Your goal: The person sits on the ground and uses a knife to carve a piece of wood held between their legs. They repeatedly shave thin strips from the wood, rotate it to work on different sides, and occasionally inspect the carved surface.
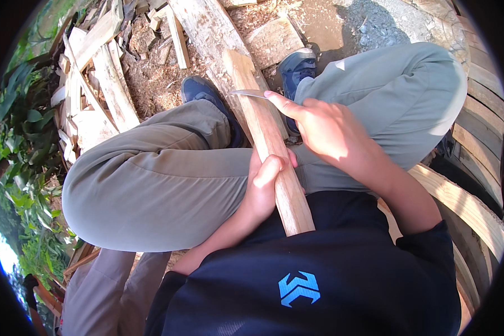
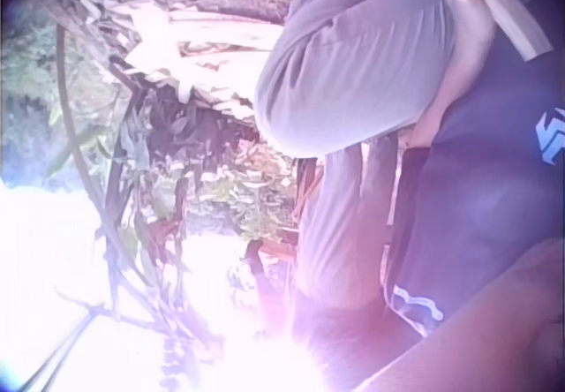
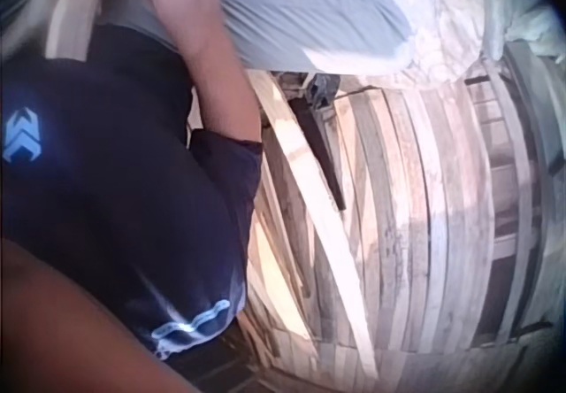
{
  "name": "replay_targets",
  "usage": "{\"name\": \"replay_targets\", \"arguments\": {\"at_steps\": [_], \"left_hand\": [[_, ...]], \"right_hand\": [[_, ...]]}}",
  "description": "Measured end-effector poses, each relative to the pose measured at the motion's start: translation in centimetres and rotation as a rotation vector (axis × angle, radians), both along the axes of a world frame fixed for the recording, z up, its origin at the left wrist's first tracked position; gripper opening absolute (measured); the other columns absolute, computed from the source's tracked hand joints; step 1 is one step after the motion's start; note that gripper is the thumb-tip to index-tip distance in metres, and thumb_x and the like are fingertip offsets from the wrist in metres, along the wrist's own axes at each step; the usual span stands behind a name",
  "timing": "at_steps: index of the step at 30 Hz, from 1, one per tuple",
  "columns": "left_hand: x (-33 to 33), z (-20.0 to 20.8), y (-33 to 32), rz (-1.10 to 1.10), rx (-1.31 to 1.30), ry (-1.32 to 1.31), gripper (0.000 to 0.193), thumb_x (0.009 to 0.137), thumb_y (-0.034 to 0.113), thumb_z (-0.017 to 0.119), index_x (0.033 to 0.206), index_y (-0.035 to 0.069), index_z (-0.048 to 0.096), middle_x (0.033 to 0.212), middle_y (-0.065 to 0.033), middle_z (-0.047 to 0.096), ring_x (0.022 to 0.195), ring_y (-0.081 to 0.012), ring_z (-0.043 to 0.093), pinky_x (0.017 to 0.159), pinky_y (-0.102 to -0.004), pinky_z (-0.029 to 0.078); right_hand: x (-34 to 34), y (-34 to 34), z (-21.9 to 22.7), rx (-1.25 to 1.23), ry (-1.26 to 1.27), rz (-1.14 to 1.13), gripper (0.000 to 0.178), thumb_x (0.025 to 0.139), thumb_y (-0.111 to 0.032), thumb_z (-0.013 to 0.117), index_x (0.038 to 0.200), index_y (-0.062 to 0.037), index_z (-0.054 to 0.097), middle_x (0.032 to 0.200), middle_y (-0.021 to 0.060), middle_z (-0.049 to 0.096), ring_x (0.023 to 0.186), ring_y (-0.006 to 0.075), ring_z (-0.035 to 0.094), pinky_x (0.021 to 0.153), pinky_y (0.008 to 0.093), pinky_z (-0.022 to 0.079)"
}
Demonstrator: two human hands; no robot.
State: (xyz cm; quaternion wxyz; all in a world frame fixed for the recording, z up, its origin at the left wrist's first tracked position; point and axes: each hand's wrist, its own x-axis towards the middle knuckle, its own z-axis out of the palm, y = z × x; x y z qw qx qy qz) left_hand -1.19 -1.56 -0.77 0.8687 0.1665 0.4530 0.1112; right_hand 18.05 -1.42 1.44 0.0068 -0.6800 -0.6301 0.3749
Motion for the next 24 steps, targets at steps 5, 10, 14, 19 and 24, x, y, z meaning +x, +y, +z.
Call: {"name": "replay_targets", "arguments": {"at_steps": [5, 10, 14, 19, 24], "left_hand": [[0.7, 0.3, 0.1, -0.018, 0.01, -0.009, 0.058, 0.085, 0.038, 0.058, 0.126, 0.003, 0.036, 0.098, -0.0146, 0.053, 0.076, -0.0226, 0.059, 0.056, -0.0385, 0.059], [0.7, 0.0, -0.1, 0.073, 0.023, -0.004, 0.047, 0.081, 0.025, 0.055, 0.115, -0.004, 0.04, 0.093, -0.0162, 0.054, 0.066, -0.0255, 0.06, 0.049, -0.0425, 0.061], [0.6, -0.2, -0.5, 0.073, 0.073, 0.024, 0.053, 0.085, 0.028, 0.056, 0.124, -0.002, 0.037, 0.096, -0.015, 0.054, 0.073, -0.023, 0.058, 0.055, -0.0392, 0.057], [0.8, 0.4, -0.4, 0.034, 0.114, 0.052, 0.059, 0.089, 0.035, 0.058, 0.132, 0.001, 0.035, 0.098, -0.0135, 0.053, 0.078, -0.0213, 0.056, 0.062, -0.0363, 0.054], [1.3, 0.5, -0.2, 0.039, 0.142, 0.05, 0.058, 0.088, 0.033, 0.058, 0.13, 0.001, 0.035, 0.098, -0.0138, 0.053, 0.078, -0.0218, 0.056, 0.062, -0.0377, 0.054]], "right_hand": [[0.2, 2.3, -2.1, 0.135, -0.163, 0.124, 0.059, 0.091, -0.006, 0.06, 0.148, -0.0087, 0.05, 0.088, 0.0191, 0.071, 0.08, 0.0341, 0.074, 0.069, 0.0419, 0.06], [0.3, 4.1, -2.4, 0.11, -0.25, 0.17, 0.06, 0.091, -0.007, 0.061, 0.15, -0.0094, 0.048, 0.092, 0.0183, 0.071, 0.086, 0.0318, 0.074, 0.072, 0.0403, 0.061], [-0.1, 3.8, -0.1, 0.013, -0.231, 0.159, 0.064, 0.09, -0.008, 0.063, 0.152, -0.0105, 0.047, 0.094, 0.0183, 0.072, 0.086, 0.0321, 0.074, 0.072, 0.0395, 0.061], [-0.1, 4.1, 2.4, -0.058, -0.212, 0.174, 0.064, 0.091, -0.007, 0.062, 0.153, -0.0117, 0.046, 0.09, 0.017, 0.072, 0.083, 0.0317, 0.074, 0.072, 0.0392, 0.061], [-0.2, 5.0, -2.2, 0.179, -0.345, 0.232, 0.065, 0.092, -0.006, 0.06, 0.155, -0.013, 0.043, 0.084, 0.0155, 0.072, 0.077, 0.0314, 0.074, 0.068, 0.0394, 0.061]]}}
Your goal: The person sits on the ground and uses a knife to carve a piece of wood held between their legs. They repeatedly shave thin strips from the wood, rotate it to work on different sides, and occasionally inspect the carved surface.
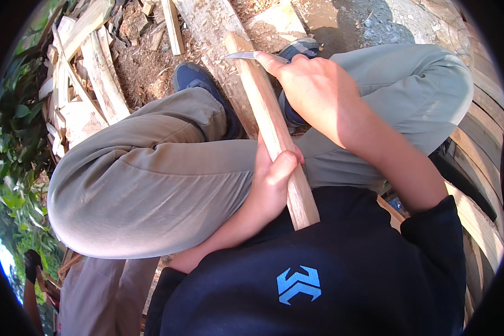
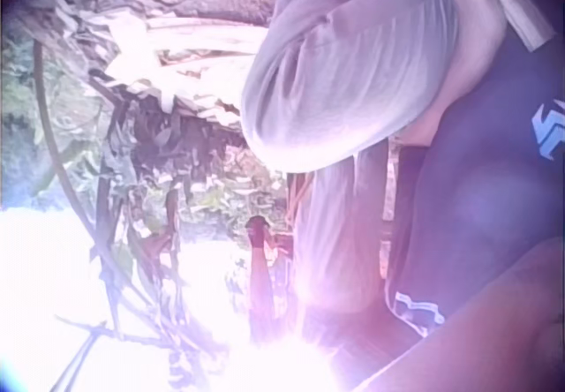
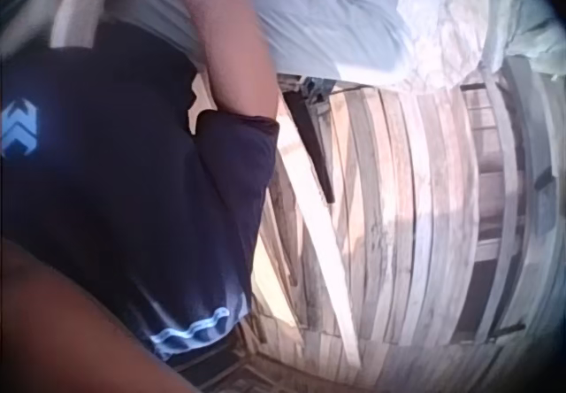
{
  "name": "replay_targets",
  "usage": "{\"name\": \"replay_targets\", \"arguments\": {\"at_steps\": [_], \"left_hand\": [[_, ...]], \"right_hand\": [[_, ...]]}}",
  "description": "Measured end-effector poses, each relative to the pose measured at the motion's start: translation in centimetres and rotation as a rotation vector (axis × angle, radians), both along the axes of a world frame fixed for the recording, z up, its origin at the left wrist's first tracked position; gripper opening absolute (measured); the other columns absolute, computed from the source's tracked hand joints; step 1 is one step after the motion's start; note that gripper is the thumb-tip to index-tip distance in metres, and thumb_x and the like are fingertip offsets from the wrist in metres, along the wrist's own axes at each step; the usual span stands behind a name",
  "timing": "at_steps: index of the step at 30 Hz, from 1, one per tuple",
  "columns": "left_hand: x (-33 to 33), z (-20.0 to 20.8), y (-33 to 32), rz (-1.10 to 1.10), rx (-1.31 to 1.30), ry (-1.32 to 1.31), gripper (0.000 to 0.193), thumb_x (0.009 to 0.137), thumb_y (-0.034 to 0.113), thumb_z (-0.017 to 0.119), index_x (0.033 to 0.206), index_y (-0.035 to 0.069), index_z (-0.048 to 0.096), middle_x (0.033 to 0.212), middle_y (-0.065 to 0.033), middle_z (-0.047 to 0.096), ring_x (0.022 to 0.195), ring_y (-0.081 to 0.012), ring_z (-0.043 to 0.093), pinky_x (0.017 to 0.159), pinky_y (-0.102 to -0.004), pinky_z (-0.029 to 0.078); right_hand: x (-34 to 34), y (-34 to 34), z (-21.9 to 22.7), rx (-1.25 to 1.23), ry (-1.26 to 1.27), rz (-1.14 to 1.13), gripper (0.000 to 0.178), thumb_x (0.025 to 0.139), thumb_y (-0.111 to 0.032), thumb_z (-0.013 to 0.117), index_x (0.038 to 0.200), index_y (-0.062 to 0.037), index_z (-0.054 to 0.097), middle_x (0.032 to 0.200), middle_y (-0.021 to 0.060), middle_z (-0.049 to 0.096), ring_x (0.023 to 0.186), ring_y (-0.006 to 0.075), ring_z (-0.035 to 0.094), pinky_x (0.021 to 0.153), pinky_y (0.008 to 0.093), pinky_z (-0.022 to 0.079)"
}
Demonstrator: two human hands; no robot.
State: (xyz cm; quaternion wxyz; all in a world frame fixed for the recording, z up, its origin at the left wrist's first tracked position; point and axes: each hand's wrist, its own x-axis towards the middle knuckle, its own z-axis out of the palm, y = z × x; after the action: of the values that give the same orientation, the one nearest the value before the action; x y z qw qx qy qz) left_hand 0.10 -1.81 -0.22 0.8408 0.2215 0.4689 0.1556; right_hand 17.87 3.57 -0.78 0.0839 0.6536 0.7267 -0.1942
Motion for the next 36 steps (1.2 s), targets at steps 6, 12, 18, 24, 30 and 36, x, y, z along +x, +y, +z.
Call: {"name": "replay_targets", "arguments": {"at_steps": [6, 12, 18, 24, 30, 36], "left_hand": [[-0.8, -0.1, -0.1, 0.03, -0.109, -0.054, 0.064, 0.09, 0.035, 0.061, 0.138, 0.0, 0.036, 0.099, -0.0111, 0.052, 0.09, -0.0192, 0.053, 0.082, -0.0341, 0.045], [-0.7, -0.2, -0.4, 0.022, -0.064, -0.019, 0.062, 0.091, 0.038, 0.059, 0.136, 0.002, 0.037, 0.099, -0.0113, 0.053, 0.091, -0.019, 0.053, 0.082, -0.034, 0.045], [-0.6, -0.2, -0.1, 0.028, -0.131, -0.073, 0.058, 0.087, 0.034, 0.057, 0.13, 0.001, 0.036, 0.098, -0.0139, 0.054, 0.081, -0.0217, 0.056, 0.069, -0.0368, 0.053], [-0.7, 0.4, 0.9, 0.022, -0.21, -0.035, 0.049, 0.082, 0.025, 0.052, 0.12, -0.003, 0.04, 0.095, -0.0168, 0.056, 0.071, -0.025, 0.059, 0.056, -0.0397, 0.059], [-0.5, 0.9, 1.0, 0.003, -0.195, -0.052, 0.042, 0.084, 0.017, 0.049, 0.122, 0.0, 0.04, 0.094, -0.0157, 0.058, 0.077, -0.0216, 0.057, 0.066, -0.0352, 0.053], [-0.4, 1.0, 1.2, 0.009, -0.207, -0.044, 0.042, 0.084, 0.018, 0.05, 0.122, 0.001, 0.04, 0.094, -0.0163, 0.057, 0.078, -0.0219, 0.056, 0.066, -0.0355, 0.053]], "right_hand": [[1.1, -1.0, 1.1, -0.172, 0.212, -0.146, 0.066, 0.086, 0.003, 0.058, 0.149, -0.018, 0.054, 0.082, 0.02, 0.065, 0.072, 0.0384, 0.067, 0.068, 0.0469, 0.055], [0.0, -1.8, 4.0, -0.243, 0.163, -0.192, 0.068, 0.087, 0.003, 0.057, 0.15, -0.0215, 0.053, 0.081, 0.0203, 0.064, 0.073, 0.039, 0.067, 0.068, 0.048, 0.055], [-0.3, -1.4, -2.0, -0.022, 0.197, -0.211, 0.063, 0.093, -0.001, 0.052, 0.151, -0.0254, 0.051, 0.088, 0.0197, 0.068, 0.08, 0.0385, 0.07, 0.071, 0.0481, 0.056], [0.0, -3.0, -0.4, -0.269, 0.464, -0.328, 0.064, 0.095, -0.001, 0.05, 0.154, -0.0256, 0.046, 0.085, 0.0185, 0.067, 0.078, 0.041, 0.067, 0.072, 0.0503, 0.054], [-0.3, -3.6, -1.5, -0.279, 0.411, -0.377, 0.066, 0.096, -0.004, 0.051, 0.156, -0.0291, 0.042, 0.078, 0.0202, 0.064, 0.074, 0.0409, 0.065, 0.065, 0.0507, 0.051], [-1.0, -2.7, -5.5, -0.196, 0.346, -0.377, 0.057, 0.101, -0.015, 0.05, 0.156, -0.0275, 0.042, 0.082, 0.0214, 0.066, 0.075, 0.0416, 0.066, 0.066, 0.0502, 0.051]]}}
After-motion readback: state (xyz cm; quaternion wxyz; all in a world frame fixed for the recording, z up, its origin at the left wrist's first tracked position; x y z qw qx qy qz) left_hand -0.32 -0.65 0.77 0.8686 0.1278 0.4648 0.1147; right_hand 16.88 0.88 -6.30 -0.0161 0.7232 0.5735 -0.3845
